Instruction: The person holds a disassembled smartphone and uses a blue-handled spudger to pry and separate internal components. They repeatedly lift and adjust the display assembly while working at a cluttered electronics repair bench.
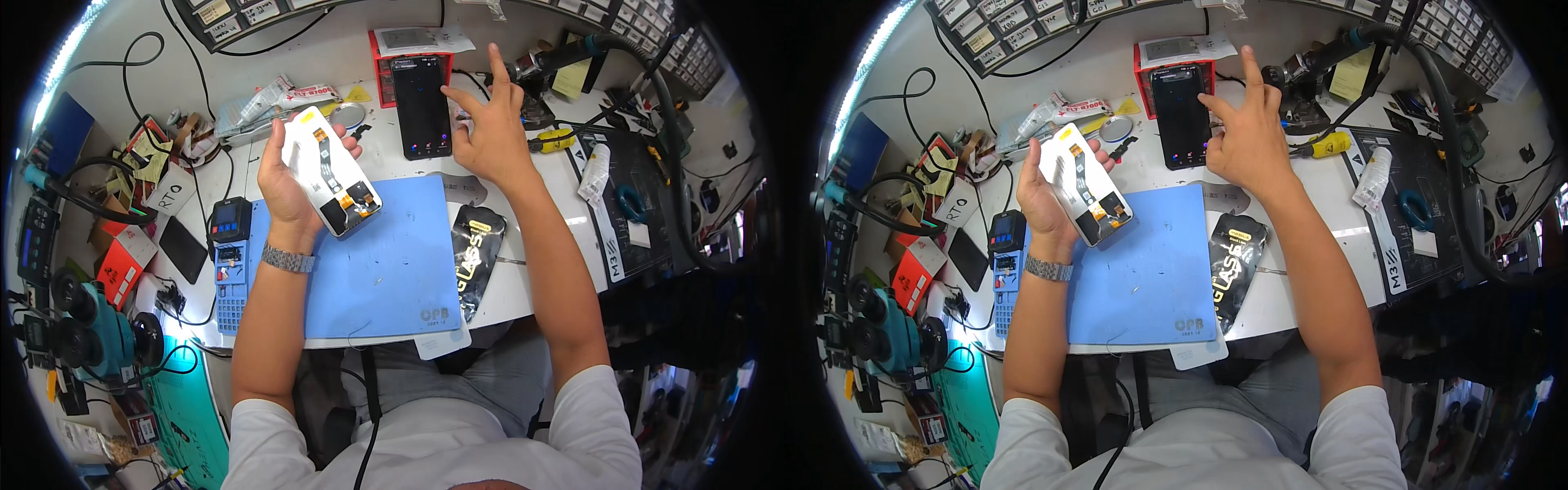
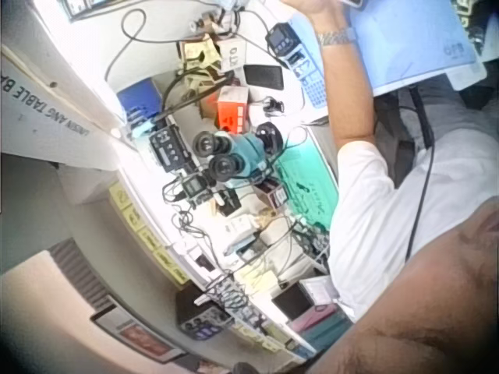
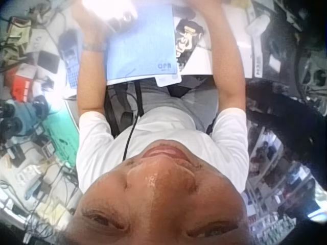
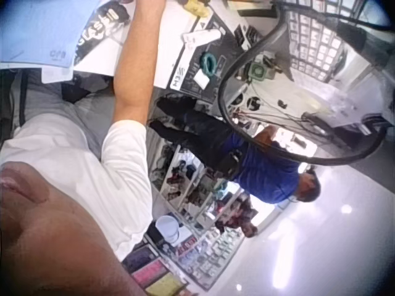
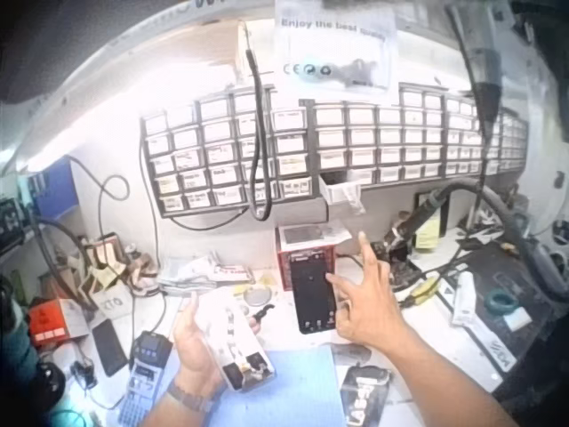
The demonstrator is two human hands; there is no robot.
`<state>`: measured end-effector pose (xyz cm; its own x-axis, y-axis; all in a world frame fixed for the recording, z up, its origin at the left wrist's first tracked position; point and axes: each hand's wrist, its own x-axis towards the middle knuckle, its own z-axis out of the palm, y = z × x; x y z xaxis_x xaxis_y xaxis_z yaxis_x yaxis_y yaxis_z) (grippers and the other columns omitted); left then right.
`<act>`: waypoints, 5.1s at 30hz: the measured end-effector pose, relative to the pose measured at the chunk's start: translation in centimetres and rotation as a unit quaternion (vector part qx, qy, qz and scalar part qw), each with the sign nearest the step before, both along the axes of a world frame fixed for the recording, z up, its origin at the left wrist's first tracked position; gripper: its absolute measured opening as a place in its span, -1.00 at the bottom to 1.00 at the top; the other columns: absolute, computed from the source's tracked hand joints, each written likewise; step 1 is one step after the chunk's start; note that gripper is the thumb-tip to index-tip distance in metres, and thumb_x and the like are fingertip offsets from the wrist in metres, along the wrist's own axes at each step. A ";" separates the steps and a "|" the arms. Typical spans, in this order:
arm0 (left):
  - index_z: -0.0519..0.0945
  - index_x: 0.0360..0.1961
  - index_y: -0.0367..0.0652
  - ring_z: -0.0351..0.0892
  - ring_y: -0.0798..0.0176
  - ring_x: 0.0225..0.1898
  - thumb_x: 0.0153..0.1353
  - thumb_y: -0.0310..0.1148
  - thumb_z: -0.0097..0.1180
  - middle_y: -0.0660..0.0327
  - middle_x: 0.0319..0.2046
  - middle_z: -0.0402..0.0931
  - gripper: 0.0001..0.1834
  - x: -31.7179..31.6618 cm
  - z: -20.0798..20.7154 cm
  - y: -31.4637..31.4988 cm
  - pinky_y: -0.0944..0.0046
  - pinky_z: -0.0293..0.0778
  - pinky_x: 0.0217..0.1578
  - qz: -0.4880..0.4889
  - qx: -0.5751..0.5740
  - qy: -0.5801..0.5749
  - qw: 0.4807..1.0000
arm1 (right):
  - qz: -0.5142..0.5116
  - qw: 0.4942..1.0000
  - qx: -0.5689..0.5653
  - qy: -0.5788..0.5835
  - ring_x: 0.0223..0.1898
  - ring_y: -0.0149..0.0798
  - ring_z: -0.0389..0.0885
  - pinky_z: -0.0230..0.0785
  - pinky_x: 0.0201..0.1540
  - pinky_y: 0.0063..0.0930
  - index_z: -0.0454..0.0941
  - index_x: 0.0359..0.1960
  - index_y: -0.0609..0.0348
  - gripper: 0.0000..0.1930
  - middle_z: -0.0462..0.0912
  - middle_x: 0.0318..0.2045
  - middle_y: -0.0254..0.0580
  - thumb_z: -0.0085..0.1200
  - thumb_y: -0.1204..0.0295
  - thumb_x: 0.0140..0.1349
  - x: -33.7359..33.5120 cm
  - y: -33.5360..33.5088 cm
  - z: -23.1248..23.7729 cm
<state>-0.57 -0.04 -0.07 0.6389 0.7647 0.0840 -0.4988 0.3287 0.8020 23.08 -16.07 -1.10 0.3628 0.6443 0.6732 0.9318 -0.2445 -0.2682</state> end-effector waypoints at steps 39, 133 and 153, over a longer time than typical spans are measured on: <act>0.41 0.30 -0.38 0.79 -0.09 -0.05 0.56 0.21 -0.11 -0.20 -0.03 0.66 -0.24 0.5 0.6 0.0 -0.11 0.76 0.10 -0.026 -0.031 -0.044 0.998 | -0.039 0.999 -0.024 0.006 0.40 0.35 0.20 0.43 0.40 0.07 0.68 0.33 -0.19 -0.32 -0.20 0.68 0.12 0.13 0.45 0.06 -0.2 3.7 0.1; 0.43 0.24 -0.36 0.83 -0.06 -0.12 0.58 0.19 -0.16 -0.20 -0.08 0.66 -0.28 0.4 0.4 -0.1 -0.07 0.83 -0.03 0.009 0.003 -0.008 1.000 | -0.020 0.998 0.040 -0.041 0.40 0.29 0.20 0.36 0.40 -0.04 0.91 -0.26 0.00 -0.83 0.12 0.66 -0.02 0.30 0.39 0.18 1.4 0.6 -0.9; 0.43 0.24 -0.37 0.82 -0.07 -0.11 0.58 0.21 -0.16 -0.20 -0.09 0.66 -0.26 0.3 0.4 -0.1 -0.06 0.82 -0.02 0.005 0.007 -0.008 1.000 | -0.023 0.998 0.033 -0.050 0.38 0.33 0.20 0.45 0.36 -0.02 0.92 -0.24 0.07 -0.76 0.08 0.66 0.05 0.26 0.43 0.09 1.3 0.7 -0.8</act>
